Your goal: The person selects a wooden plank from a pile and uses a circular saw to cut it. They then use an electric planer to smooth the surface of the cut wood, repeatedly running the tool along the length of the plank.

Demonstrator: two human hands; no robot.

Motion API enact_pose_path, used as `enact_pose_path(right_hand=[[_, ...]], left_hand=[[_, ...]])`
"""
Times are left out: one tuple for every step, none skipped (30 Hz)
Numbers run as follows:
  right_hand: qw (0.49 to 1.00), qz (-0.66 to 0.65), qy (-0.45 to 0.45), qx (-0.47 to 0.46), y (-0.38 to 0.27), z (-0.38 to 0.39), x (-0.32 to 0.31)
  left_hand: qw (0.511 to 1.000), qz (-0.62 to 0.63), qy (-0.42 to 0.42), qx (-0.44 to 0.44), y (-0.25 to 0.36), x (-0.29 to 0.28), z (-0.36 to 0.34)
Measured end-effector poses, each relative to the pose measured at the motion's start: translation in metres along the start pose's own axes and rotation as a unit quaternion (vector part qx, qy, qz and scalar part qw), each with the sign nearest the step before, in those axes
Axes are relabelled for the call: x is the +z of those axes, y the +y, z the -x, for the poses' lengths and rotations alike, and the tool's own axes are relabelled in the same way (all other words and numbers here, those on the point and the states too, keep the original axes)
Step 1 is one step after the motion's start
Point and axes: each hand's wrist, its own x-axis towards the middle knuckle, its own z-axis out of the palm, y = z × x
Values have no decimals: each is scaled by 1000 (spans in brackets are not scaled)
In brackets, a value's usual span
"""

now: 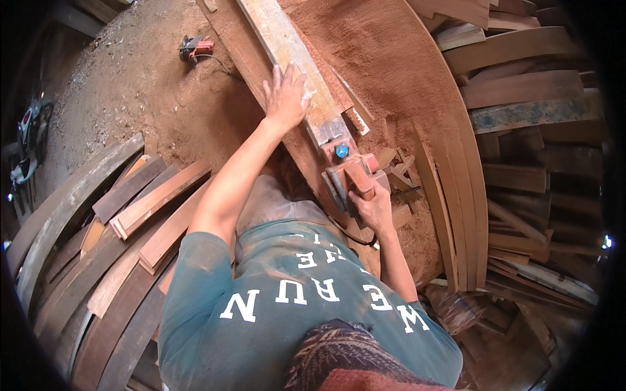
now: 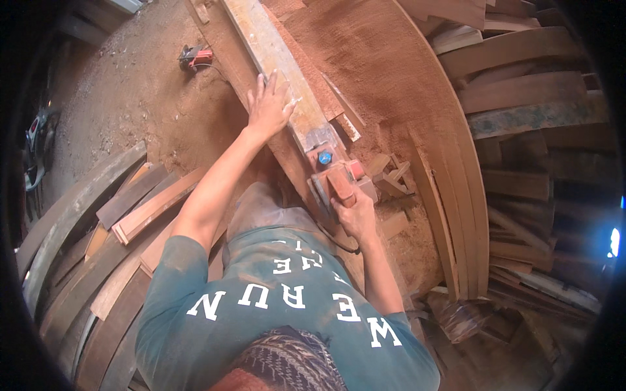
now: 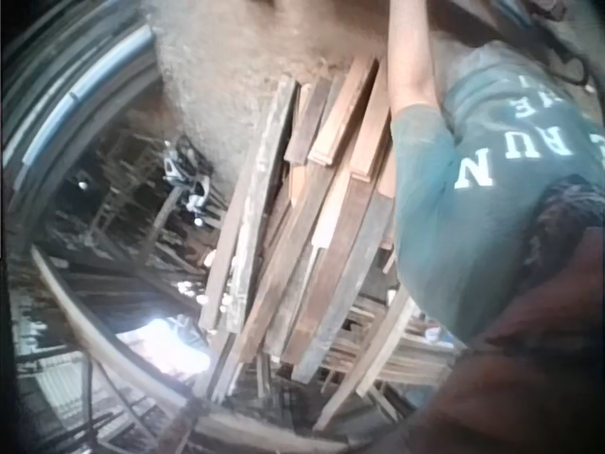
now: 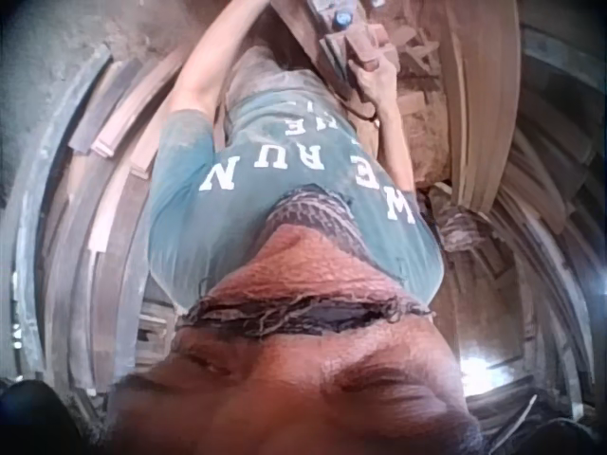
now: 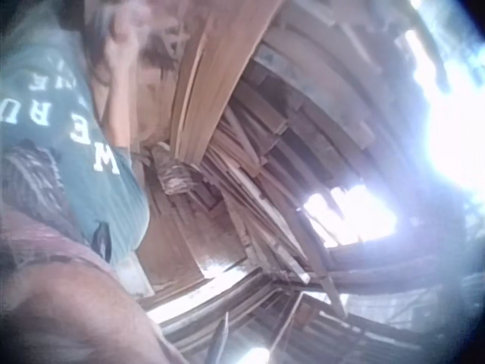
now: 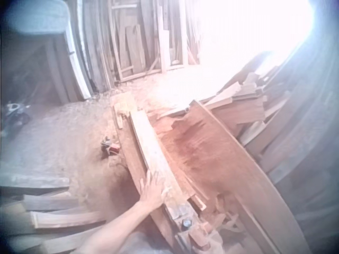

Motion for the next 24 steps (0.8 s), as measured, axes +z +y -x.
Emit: enact_pose_path(right_hand=[[1000,16,-2,-4,3,1,0],[1000,25,1,9,6,2,-1],[1000,25,4,12,6,2,-2],[1000,26,6,15,5,3,-3],[999,25,9,20,7,3,-2],[999,24,13,17,7,4,-2],[999,30,12,16,7,4,-3],[999,35,15,17,8,4,-3],[999,41,14,16,8,5,-4],[999,28,11,23,7,4,-5],[999,33,7,27,4,6,-6],[999,40,3,30,-1,7,-8],[998,46,-1,33,-5,7,-10],[999,36,6,24,-9,8,-11],[999,34,5,24,-10,11,-15],[999,31,3,23,-9,14,-20],[999,25,5,26,-9,19,-25],[999,9,4,30,-14,22,-30],[999,2,4,35,-15,25,-35],[999,-5,6,41,-15,29,-41],[999,-12,10,48,-15,32,-46],[999,-23,16,40,-17,34,-50],[999,-7,17,44,-21,36,-54],[999,8,21,48,-23,39,-58]], left_hand=[[999,4,-15,-34,3,2,-15],[997,10,-29,-66,5,9,-30],[994,14,-42,-99,7,14,-45],[982,54,-49,-174,10,18,-60],[971,67,-40,-226,17,24,-69],[956,82,-29,-279,26,26,-79],[938,97,-17,-332,36,28,-88],[926,104,-38,-362,50,29,-97],[920,99,-37,-378,56,30,-103],[914,94,-36,-394,60,31,-107],[905,88,-39,-413,61,36,-109],[901,75,-27,-427,59,40,-112],[900,93,-11,-426,55,44,-114],[900,107,2,-423,53,44,-112],[899,121,16,-420,51,44,-109],[900,151,20,-408,47,43,-104],[903,178,21,-390,45,39,-95],[903,206,27,-377,37,32,-87],[910,232,53,-339,22,37,-78],[916,257,77,-297,2,49,-69],[919,284,100,-254,-14,55,-61],[910,326,72,-246,-19,41,-55],[900,359,95,-227,-34,38,-48],[866,445,78,-215,-49,33,-39]])
